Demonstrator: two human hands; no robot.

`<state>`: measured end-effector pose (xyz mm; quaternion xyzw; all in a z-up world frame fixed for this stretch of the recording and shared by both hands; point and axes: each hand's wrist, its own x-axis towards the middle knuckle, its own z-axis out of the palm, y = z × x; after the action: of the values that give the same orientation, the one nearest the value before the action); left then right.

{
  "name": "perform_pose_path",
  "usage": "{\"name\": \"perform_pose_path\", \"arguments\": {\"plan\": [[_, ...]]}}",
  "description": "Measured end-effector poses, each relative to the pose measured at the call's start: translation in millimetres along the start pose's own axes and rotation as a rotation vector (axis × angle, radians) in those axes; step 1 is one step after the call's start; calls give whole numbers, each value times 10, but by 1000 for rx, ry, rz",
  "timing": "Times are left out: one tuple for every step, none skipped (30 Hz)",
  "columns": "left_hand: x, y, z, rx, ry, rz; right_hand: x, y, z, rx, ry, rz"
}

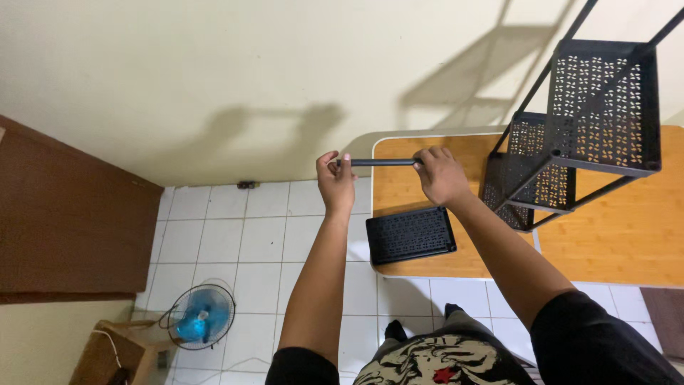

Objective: The person assembles a black metal plant stand by inserting four vertical poles into the perforated shelves and securing them with small fasteners. The person handles the shelves and poles by hand, tightening each connection before placing the stand upright on the table.

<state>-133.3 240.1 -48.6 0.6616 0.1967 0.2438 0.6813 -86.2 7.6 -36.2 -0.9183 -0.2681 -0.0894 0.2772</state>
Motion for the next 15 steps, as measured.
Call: {"name": "perform_pose_path", "arguments": {"plan": [[28,65,34,-80,0,-73,6,-50,-25,14,9,16],[43,130,76,-160,-1,-148,8,-97,-59,26,18,33],[55,190,123,-238,-3,-224,20,-143,-90,17,34,43],[46,231,173,-258,-60,-218,18,-187,-114,9,48,56],[33,262,228,-277,-117,-212,14,-226,-140,0,61,69],[17,287,297,-298,-176,-206,5,-257,-179,0,73,84],[-8,303,372,-269,-213,-181,-4,-283,-221,0,85,99],[-31,313,456,-241,-252,-154,-12,-300,-270,0,99,114],[-53,316,538,-213,-291,-126,-25,-309,-325,0,114,118],[-69,316,621,-214,-334,-130,-42,-309,-383,0,129,122],[-82,312,711,-214,-377,-134,-64,-300,-442,-1,145,125],[-99,298,802,-215,-418,-139,-90,-277,-498,-3,147,137],[-121,282,890,-211,-469,-136,-117,-247,-555,-6,149,149],[-130,278,976,-208,-516,-129,-121,-219,-614,-8,151,157],[-141,276,1068,-205,-562,-123,-122,-185,-674,-49,159,171]]}}
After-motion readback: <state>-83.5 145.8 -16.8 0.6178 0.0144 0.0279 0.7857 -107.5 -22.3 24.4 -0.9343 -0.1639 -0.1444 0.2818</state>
